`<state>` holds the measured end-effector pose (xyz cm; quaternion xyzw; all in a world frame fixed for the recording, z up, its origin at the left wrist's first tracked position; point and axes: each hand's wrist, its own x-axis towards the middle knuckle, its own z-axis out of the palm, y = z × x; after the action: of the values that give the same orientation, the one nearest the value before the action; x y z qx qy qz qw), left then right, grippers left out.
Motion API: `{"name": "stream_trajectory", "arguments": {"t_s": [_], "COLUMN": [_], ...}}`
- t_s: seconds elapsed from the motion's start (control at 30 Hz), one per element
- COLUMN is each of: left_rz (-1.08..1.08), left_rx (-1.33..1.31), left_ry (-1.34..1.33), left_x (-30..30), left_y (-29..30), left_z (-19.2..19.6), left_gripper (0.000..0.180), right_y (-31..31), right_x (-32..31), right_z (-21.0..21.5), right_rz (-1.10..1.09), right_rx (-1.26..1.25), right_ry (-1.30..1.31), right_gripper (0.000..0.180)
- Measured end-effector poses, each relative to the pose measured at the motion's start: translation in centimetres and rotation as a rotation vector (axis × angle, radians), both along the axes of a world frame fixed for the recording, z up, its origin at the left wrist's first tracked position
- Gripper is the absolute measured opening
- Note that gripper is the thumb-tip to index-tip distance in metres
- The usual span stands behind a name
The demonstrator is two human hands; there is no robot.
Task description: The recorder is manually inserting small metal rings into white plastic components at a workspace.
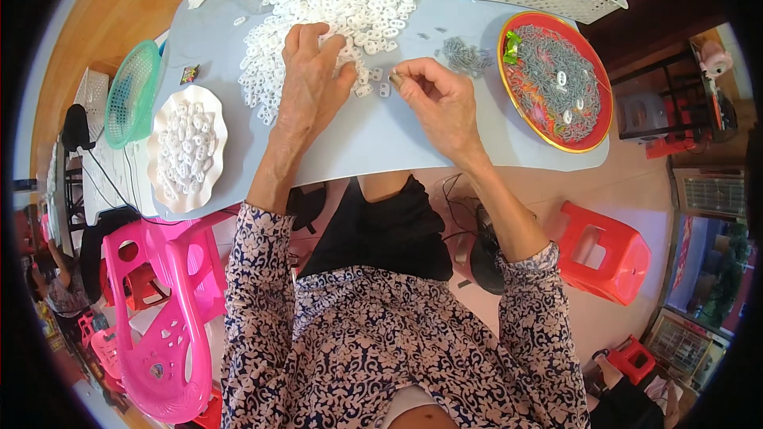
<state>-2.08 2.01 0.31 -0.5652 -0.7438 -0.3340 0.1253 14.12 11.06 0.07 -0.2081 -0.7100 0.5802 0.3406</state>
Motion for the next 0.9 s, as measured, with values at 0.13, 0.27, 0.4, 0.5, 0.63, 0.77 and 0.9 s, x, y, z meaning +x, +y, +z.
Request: {"name": "stream_trajectory", "arguments": {"t_s": [0.13, 0.27, 0.4, 0.5, 0.63, 0.77, 0.9], "left_rz": [-0.032, -0.067, -0.095, -0.102, -0.173, -0.211, -0.222], "left_rx": [-0.022, -0.02, 0.084, 0.165, 0.025, 0.061, 0.203], "left_ry": [0.049, 0.034, -0.077, -0.774, -1.04, -1.08, -1.015], "left_x": [-0.2, 0.0, 1.4, 3.4, 4.4, 5.2, 6.0], "left_y": [0.2, -0.1, -0.3, -0.6, -1.0, -0.8, -0.5], "left_z": [0.0, 0.5, 1.1, 1.1, 1.4, 0.7, 0.3], "left_gripper": [0.02, 0.018, 0.014, 0.011, 0.011, 0.013, 0.016], "right_y": [0.1, 0.0, 0.0, 0.4, 0.4, 0.6, 0.6], "right_x": [0.1, 0.1, 0.3, 0.4, 0.2, 0.3, 0.2], "right_z": [0.0, 0.2, 0.0, -0.3, 0.4, 0.5, 0.0], "right_rz": [0.004, 0.019, 0.002, 0.009, 0.026, 0.134, 0.152], "right_rx": [0.009, -0.006, -0.106, -0.121, -0.277, -0.445, -0.472], "right_ry": [0.016, 0.017, 0.077, 0.063, 0.152, 0.207, 0.237], "right_gripper": [0.008, 0.007, 0.008, 0.01, 0.013, 0.019, 0.019]}}
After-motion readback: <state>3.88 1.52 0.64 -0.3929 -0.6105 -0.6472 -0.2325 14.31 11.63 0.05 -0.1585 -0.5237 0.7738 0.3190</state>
